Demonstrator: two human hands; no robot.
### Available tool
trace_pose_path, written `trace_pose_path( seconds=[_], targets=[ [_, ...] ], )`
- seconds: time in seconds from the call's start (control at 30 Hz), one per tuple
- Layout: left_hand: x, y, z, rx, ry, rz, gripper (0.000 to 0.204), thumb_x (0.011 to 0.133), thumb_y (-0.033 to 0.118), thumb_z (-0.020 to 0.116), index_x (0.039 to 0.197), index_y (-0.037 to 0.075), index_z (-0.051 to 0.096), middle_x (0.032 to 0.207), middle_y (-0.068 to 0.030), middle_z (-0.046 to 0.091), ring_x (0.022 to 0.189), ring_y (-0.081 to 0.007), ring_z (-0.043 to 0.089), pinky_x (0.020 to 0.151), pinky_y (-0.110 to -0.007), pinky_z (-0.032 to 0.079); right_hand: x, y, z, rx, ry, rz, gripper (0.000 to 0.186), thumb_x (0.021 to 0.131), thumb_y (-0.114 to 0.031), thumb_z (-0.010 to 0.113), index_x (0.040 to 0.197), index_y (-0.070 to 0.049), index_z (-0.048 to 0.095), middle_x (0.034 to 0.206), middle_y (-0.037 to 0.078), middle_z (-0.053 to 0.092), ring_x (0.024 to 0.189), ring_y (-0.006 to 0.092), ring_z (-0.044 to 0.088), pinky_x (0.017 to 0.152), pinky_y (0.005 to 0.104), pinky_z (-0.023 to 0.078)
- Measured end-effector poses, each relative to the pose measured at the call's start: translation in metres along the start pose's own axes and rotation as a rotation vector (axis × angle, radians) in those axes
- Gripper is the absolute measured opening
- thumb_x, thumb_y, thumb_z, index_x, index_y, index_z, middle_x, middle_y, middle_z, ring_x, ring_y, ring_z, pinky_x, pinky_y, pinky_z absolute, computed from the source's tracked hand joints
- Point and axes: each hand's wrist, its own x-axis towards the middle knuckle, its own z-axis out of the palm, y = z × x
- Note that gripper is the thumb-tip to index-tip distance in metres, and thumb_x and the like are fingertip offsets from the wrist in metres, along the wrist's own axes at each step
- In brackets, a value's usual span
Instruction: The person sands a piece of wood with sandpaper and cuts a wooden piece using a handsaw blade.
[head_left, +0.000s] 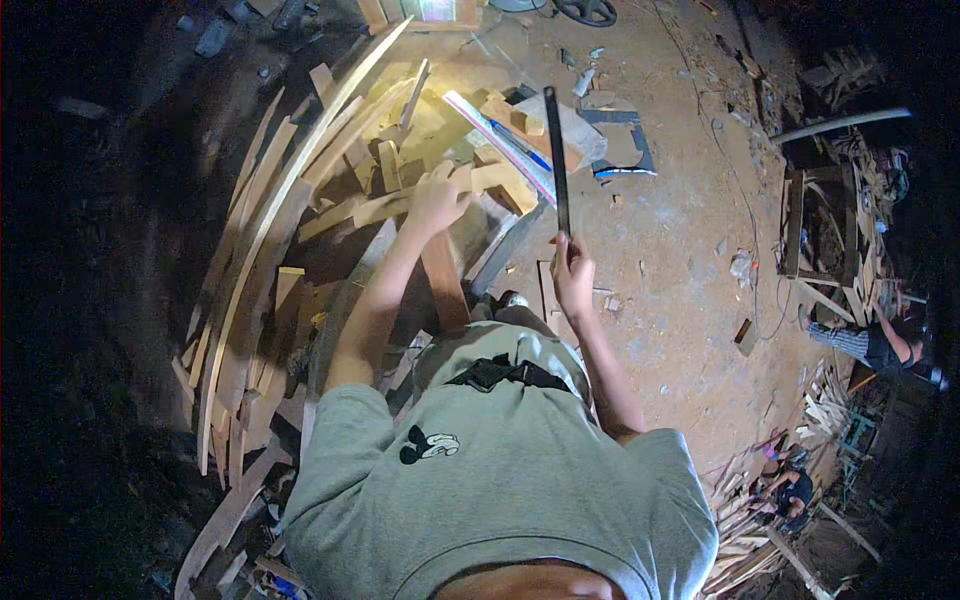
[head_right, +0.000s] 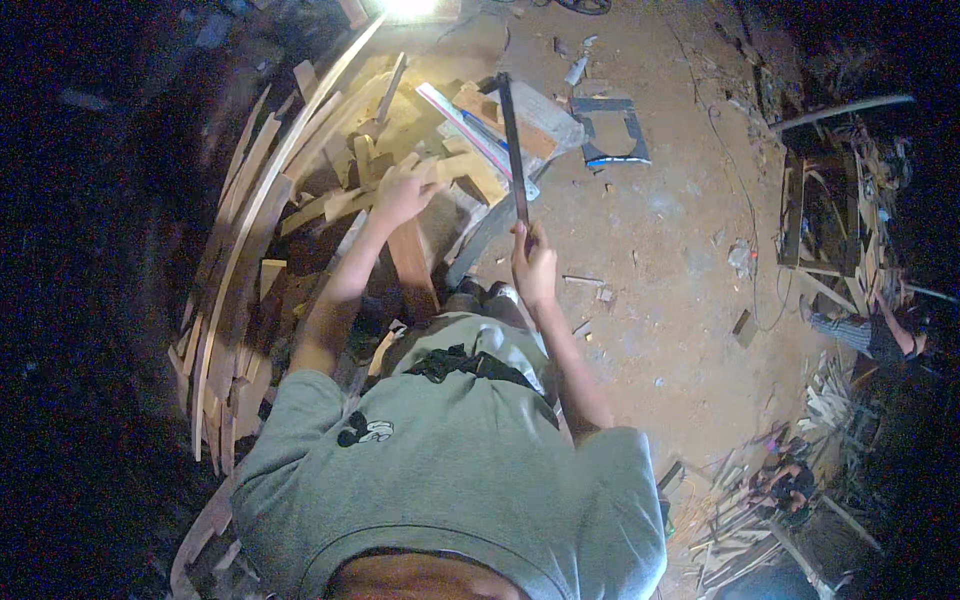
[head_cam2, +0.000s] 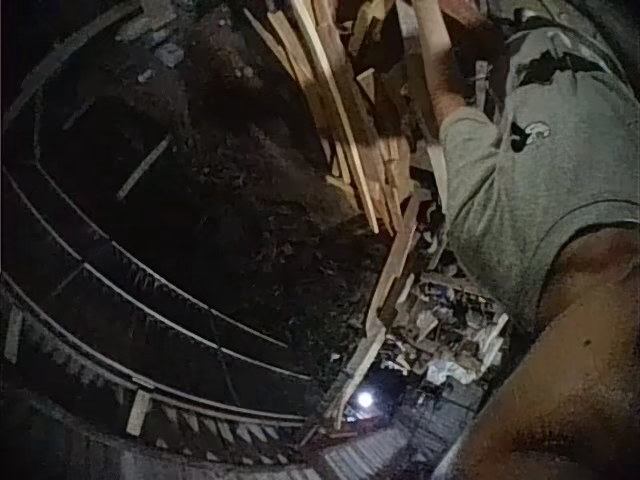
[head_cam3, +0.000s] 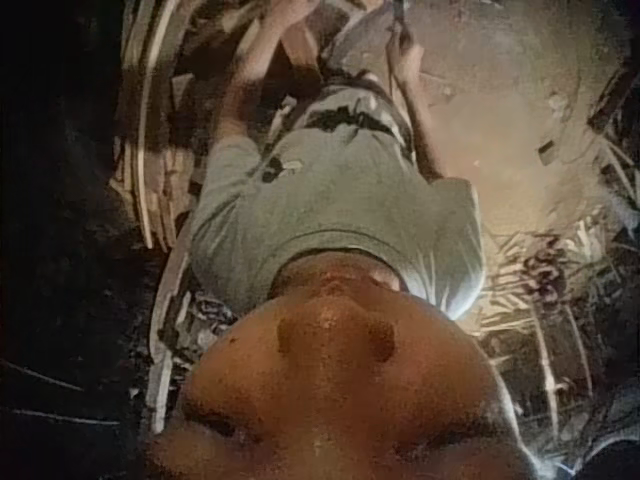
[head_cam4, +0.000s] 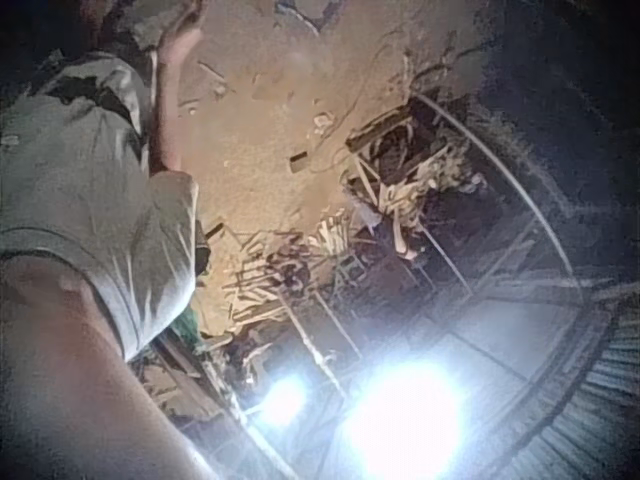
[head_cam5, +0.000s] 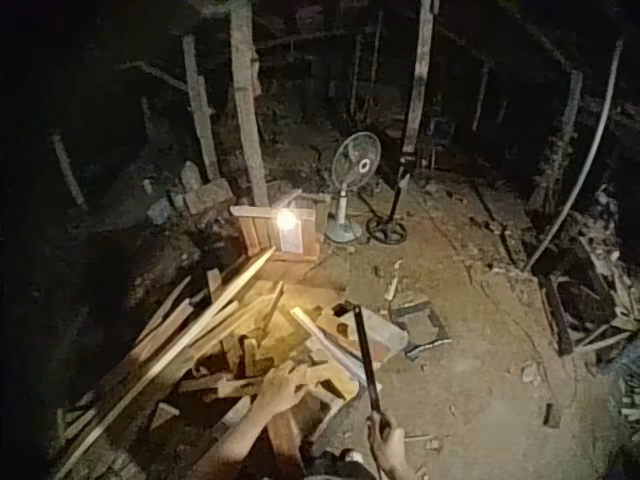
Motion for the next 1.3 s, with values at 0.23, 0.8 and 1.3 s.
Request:
trace_pose_path(
  seconds=[0.23, 0.8, 1.3],
  targets=[
    [-0.007, -0.021, 0.035, 0.075, 0.009, 0.008, 0.032, 0.073, 0.029, 0.061, 0.092, 0.007, 0.050, 0.083, -0.0116, 0.053, 0.083, -0.0287, 0.054, 0.073, -0.040, 0.041, -0.018, 0.020, 0.023, -0.588, -0.158, -0.006, 0.024, 0.087, -0.026, 0.042, 0.091, -0.005, 0.051, 0.063, 0.026, 0.055, 0.059, 0.0432, 0.055, 0.052, 0.0508, 0.044],
    [-0.009, -0.024, 0.034, -0.051, 0.078, 0.003, 0.033, 0.077, 0.037, 0.057, 0.089, 0.006, 0.054, 0.084, -0.0107, 0.059, 0.080, -0.0273, 0.057, 0.075, -0.037, 0.041, 0.006, 0.022, 0.057, -0.592, -0.279, -0.051, 0.021, 0.086, -0.021, 0.038, 0.094, -0.005, 0.048, 0.067, 0.028, 0.056, 0.064, 0.0447, 0.055, 0.058, 0.0530, 0.044],
    [-0.010, -0.029, 0.039, -0.116, 0.101, -0.007, 0.034, 0.076, 0.040, 0.058, 0.079, 0.007, 0.052, 0.074, -0.0115, 0.061, 0.071, -0.0256, 0.059, 0.074, -0.035, 0.041, 0.006, 0.029, 0.048, -0.747, -0.307, -0.143, 0.023, 0.083, -0.019, 0.042, 0.101, -0.005, 0.045, 0.063, 0.024, 0.057, 0.058, 0.0398, 0.058, 0.051, 0.0493, 0.047]
  ],
)
